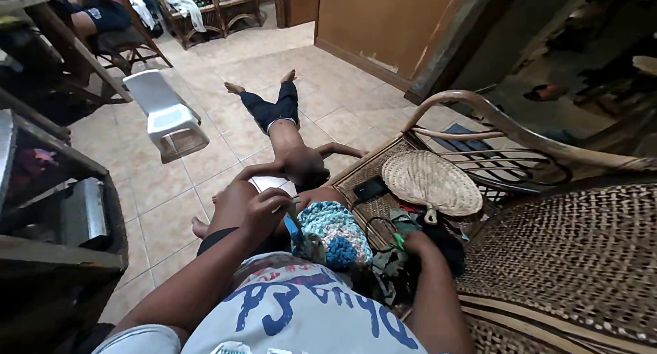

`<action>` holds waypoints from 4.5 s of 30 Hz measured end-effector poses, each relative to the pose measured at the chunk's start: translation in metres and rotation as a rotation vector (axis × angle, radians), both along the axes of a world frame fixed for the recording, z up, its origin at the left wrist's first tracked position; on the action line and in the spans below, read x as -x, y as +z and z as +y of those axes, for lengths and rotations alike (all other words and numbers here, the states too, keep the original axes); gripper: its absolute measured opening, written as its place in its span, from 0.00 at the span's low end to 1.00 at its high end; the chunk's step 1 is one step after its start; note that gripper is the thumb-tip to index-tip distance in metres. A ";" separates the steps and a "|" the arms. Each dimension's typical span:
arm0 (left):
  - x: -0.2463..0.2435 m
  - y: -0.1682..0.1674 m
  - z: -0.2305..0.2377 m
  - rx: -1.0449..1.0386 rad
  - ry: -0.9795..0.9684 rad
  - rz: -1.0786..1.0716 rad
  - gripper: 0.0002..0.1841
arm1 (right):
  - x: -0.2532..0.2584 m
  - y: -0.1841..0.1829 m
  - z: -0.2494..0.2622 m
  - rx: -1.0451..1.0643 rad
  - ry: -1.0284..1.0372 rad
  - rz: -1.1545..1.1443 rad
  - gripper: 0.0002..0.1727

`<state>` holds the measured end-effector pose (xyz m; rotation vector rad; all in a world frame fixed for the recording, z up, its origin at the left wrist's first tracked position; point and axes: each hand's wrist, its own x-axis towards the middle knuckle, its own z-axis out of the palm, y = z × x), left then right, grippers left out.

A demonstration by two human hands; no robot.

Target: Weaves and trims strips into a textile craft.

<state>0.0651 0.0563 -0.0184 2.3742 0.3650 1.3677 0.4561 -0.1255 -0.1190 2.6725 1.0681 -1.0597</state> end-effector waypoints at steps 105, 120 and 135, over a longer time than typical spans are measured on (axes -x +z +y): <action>0.020 0.001 0.005 -0.240 0.060 0.174 0.05 | 0.184 0.106 0.027 -0.800 0.251 1.129 0.15; 0.018 -0.002 -0.001 -0.197 0.013 0.227 0.06 | 0.183 0.105 0.026 -0.788 0.276 1.074 0.17; -0.004 0.010 -0.013 0.155 0.078 0.267 0.05 | 0.108 0.115 0.018 -0.792 0.440 0.659 0.19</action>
